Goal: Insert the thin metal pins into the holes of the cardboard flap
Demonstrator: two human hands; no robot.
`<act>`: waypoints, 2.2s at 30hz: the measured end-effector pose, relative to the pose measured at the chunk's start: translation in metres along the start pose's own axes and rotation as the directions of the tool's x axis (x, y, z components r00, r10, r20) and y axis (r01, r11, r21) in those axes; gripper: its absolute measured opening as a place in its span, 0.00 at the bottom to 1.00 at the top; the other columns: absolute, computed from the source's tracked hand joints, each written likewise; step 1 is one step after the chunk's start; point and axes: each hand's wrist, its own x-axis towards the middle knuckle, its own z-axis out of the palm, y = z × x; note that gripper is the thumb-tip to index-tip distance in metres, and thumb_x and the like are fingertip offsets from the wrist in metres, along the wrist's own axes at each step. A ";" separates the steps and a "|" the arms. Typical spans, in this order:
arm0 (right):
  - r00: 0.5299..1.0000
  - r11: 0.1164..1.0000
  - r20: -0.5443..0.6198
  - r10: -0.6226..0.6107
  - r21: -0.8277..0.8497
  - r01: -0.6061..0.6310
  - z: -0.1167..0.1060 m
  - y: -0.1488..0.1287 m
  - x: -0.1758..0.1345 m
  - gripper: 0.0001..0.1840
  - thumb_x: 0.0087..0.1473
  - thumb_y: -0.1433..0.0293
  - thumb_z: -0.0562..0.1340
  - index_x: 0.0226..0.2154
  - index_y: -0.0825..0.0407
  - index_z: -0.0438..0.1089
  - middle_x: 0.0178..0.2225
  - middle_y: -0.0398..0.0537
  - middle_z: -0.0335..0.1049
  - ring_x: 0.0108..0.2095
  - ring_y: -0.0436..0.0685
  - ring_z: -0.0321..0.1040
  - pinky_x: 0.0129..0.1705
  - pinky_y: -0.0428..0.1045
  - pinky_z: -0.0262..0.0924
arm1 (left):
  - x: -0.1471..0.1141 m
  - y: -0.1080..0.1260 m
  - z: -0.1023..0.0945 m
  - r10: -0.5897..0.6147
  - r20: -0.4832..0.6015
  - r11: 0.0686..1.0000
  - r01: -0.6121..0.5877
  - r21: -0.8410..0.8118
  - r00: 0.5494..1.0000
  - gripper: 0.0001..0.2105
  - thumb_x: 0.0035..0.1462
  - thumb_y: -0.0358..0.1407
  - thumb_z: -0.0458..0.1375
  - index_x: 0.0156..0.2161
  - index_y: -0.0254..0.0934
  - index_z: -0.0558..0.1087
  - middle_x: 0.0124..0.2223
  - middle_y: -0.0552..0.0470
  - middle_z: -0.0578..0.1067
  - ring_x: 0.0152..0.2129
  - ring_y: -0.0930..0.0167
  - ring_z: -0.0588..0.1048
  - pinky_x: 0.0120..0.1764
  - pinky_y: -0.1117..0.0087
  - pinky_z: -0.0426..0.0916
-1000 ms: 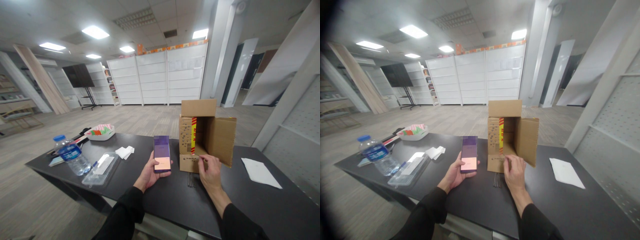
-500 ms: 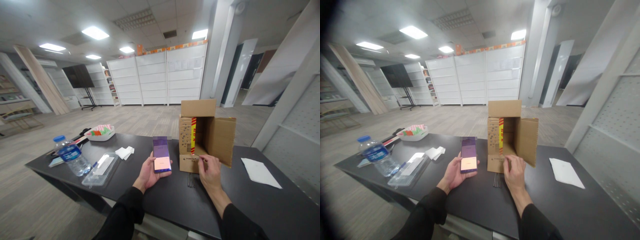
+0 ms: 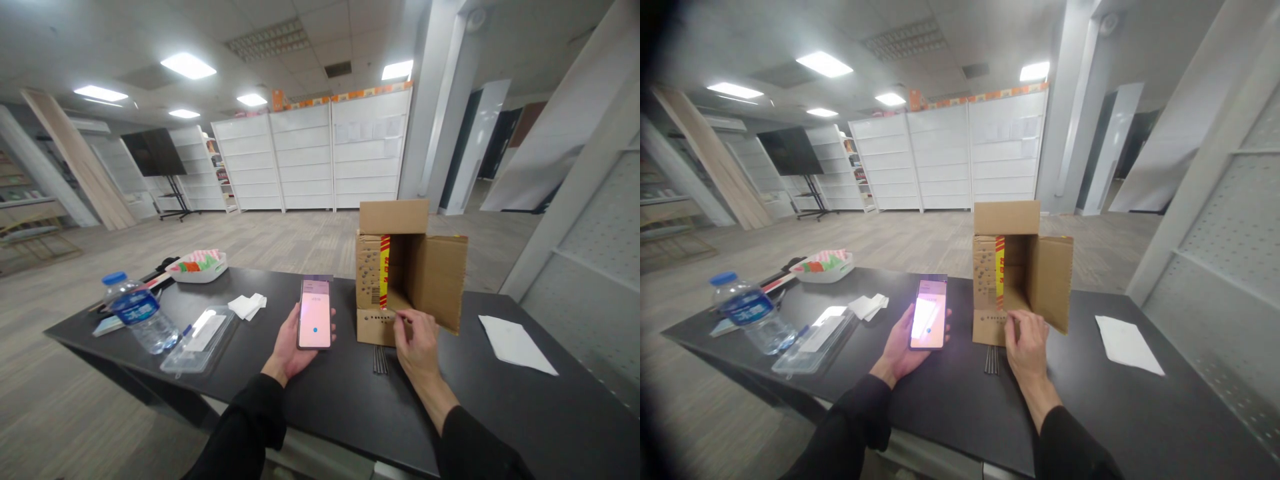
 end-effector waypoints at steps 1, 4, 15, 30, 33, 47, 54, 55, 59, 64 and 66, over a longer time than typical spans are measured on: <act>1.000 1.000 0.002 0.002 -0.002 -0.002 0.000 0.000 0.000 0.03 0.61 0.71 0.58 0.38 0.52 0.67 0.35 0.50 0.71 0.36 0.58 0.64 0.41 0.53 0.55 | 0.000 0.000 0.000 0.003 0.003 1.000 -0.003 0.001 1.000 0.32 0.61 0.53 0.49 0.64 0.34 0.60 0.53 0.35 0.73 0.41 0.57 0.77 0.44 0.53 0.70; 1.000 1.000 0.001 0.009 -0.002 -0.009 0.000 0.001 0.000 0.04 0.61 0.70 0.57 0.38 0.52 0.68 0.34 0.50 0.71 0.36 0.58 0.65 0.40 0.53 0.55 | 0.000 0.001 -0.001 0.001 0.007 1.000 -0.001 -0.006 1.000 0.30 0.62 0.50 0.48 0.64 0.35 0.60 0.53 0.34 0.73 0.39 0.58 0.77 0.41 0.55 0.71; 1.000 1.000 -0.001 -0.005 -0.003 0.005 0.001 0.002 -0.001 0.03 0.62 0.71 0.57 0.38 0.51 0.67 0.34 0.49 0.71 0.36 0.58 0.64 0.41 0.53 0.54 | -0.003 0.004 0.001 0.001 -0.029 0.999 -0.002 -0.041 1.000 0.27 0.62 0.47 0.51 0.62 0.34 0.62 0.52 0.35 0.74 0.35 0.60 0.77 0.37 0.58 0.71; 1.000 1.000 -0.003 -0.009 -0.015 0.009 0.000 0.000 0.000 0.04 0.62 0.70 0.57 0.38 0.52 0.67 0.35 0.50 0.71 0.36 0.58 0.64 0.40 0.53 0.55 | -0.002 0.006 -0.001 0.024 -0.028 0.998 -0.026 -0.049 0.999 0.27 0.62 0.49 0.50 0.60 0.33 0.65 0.49 0.35 0.75 0.32 0.63 0.77 0.34 0.62 0.71; 1.000 1.000 -0.005 -0.005 -0.015 0.005 0.000 0.000 0.000 0.04 0.62 0.70 0.57 0.37 0.52 0.67 0.34 0.50 0.71 0.36 0.58 0.65 0.41 0.53 0.55 | -0.002 0.006 -0.001 0.029 -0.032 0.998 -0.031 -0.052 0.999 0.27 0.62 0.49 0.50 0.59 0.33 0.65 0.49 0.36 0.75 0.32 0.63 0.76 0.33 0.62 0.71; 1.000 1.000 -0.002 0.014 -0.007 -0.014 0.000 0.000 0.000 0.04 0.62 0.70 0.57 0.37 0.52 0.67 0.34 0.49 0.71 0.36 0.58 0.64 0.41 0.53 0.55 | -0.003 0.007 -0.001 0.046 -0.051 0.997 -0.049 -0.051 0.998 0.26 0.62 0.48 0.50 0.60 0.34 0.65 0.49 0.36 0.75 0.32 0.63 0.77 0.33 0.61 0.71; 1.000 1.000 0.005 0.022 0.000 -0.022 0.001 0.002 -0.002 0.04 0.62 0.70 0.57 0.38 0.52 0.67 0.34 0.50 0.71 0.37 0.58 0.65 0.41 0.53 0.55 | -0.002 0.007 -0.005 0.046 -0.029 0.998 -0.047 -0.045 0.999 0.26 0.62 0.48 0.51 0.60 0.35 0.64 0.50 0.36 0.75 0.33 0.62 0.77 0.34 0.61 0.72; 1.000 1.000 0.008 0.025 0.002 -0.025 0.001 0.002 -0.002 0.04 0.62 0.70 0.57 0.38 0.51 0.67 0.35 0.50 0.71 0.37 0.58 0.65 0.41 0.53 0.55 | -0.002 0.007 -0.005 0.045 -0.028 0.998 -0.046 -0.045 0.999 0.26 0.62 0.47 0.51 0.60 0.35 0.64 0.50 0.36 0.75 0.33 0.62 0.77 0.34 0.61 0.71; 1.000 1.000 0.007 0.029 0.003 -0.029 0.000 0.001 -0.001 0.04 0.61 0.70 0.57 0.38 0.51 0.67 0.34 0.50 0.71 0.36 0.58 0.64 0.41 0.53 0.55 | -0.003 0.007 -0.003 0.039 -0.050 0.998 -0.041 -0.050 0.998 0.26 0.62 0.47 0.51 0.60 0.34 0.64 0.50 0.36 0.75 0.33 0.62 0.77 0.34 0.61 0.72; 1.000 1.000 -0.003 0.011 -0.001 -0.011 0.000 0.000 0.000 0.04 0.62 0.70 0.57 0.38 0.51 0.67 0.34 0.49 0.71 0.36 0.58 0.64 0.41 0.53 0.55 | -0.002 0.006 -0.003 0.022 -0.051 0.999 -0.024 -0.048 0.998 0.27 0.62 0.48 0.51 0.60 0.33 0.64 0.52 0.35 0.74 0.35 0.62 0.77 0.35 0.61 0.71; 1.000 1.000 -0.005 0.000 -0.007 0.000 0.000 0.000 0.000 0.03 0.61 0.70 0.57 0.38 0.52 0.67 0.34 0.49 0.71 0.36 0.58 0.64 0.41 0.53 0.54 | -0.002 0.006 -0.004 0.018 -0.045 0.999 -0.020 -0.044 0.999 0.28 0.61 0.49 0.51 0.60 0.33 0.64 0.52 0.35 0.73 0.35 0.62 0.77 0.35 0.61 0.71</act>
